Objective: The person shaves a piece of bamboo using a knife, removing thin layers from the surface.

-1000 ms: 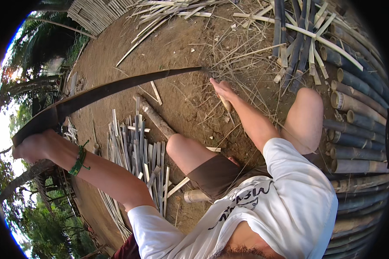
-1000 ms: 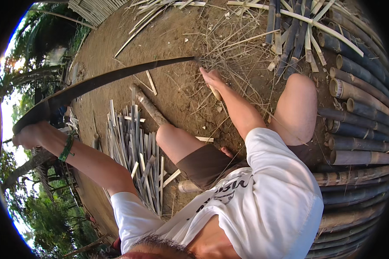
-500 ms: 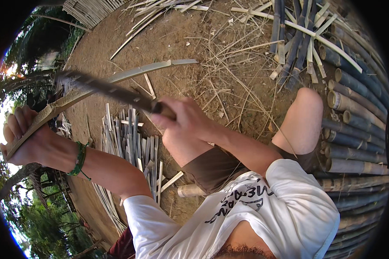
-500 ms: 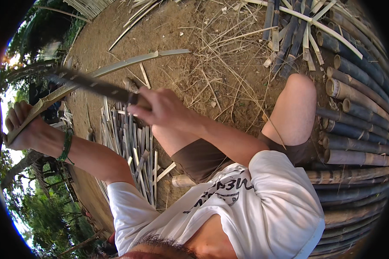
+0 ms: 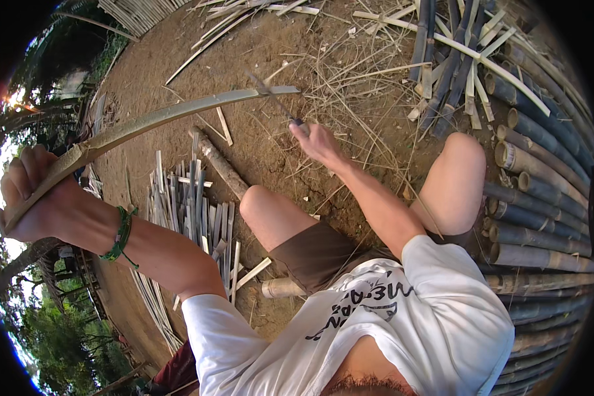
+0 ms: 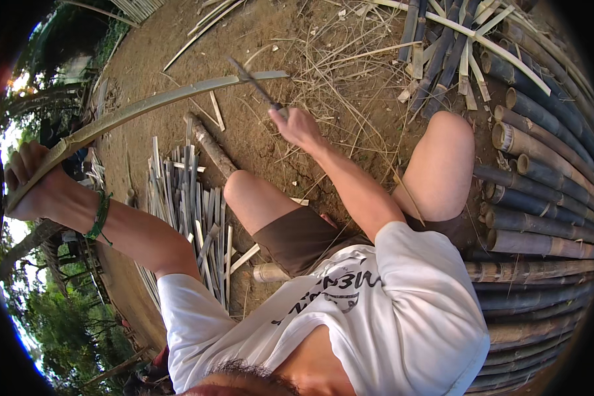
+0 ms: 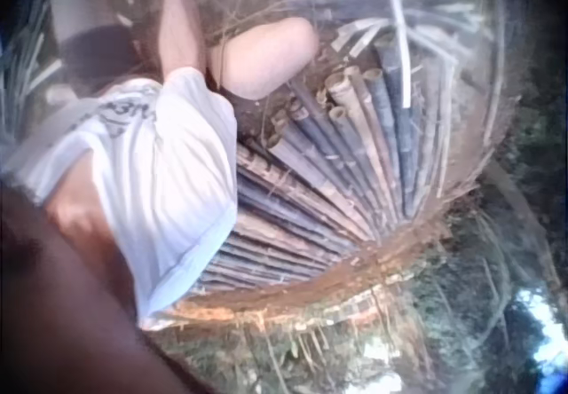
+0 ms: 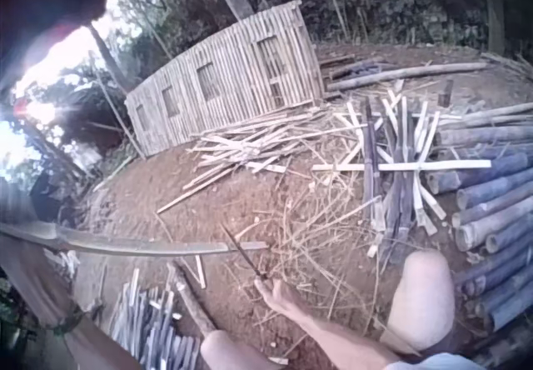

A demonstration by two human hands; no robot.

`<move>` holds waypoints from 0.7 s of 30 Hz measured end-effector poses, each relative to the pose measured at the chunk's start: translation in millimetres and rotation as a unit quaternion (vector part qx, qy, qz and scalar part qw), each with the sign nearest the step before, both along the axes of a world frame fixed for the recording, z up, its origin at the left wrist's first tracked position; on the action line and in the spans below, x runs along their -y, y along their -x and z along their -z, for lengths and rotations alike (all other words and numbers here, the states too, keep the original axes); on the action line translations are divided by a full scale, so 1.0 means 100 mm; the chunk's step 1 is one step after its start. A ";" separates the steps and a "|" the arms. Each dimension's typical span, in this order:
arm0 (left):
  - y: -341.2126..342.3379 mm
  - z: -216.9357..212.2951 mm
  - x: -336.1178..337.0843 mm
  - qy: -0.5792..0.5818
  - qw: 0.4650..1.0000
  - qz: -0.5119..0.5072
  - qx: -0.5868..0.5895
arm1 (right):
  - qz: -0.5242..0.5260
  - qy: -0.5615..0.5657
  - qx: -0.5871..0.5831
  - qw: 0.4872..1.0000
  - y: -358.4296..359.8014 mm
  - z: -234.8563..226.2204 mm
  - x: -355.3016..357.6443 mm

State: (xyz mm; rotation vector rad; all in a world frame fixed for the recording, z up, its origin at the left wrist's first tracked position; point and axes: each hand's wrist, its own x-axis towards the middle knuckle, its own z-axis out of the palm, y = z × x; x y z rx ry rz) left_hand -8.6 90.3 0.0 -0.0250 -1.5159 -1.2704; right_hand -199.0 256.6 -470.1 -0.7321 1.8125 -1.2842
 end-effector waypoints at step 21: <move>-0.71 -0.35 0.43 -0.012 1.000 0.014 0.014 | -0.090 0.198 -0.110 0.970 -0.30 0.09 0.72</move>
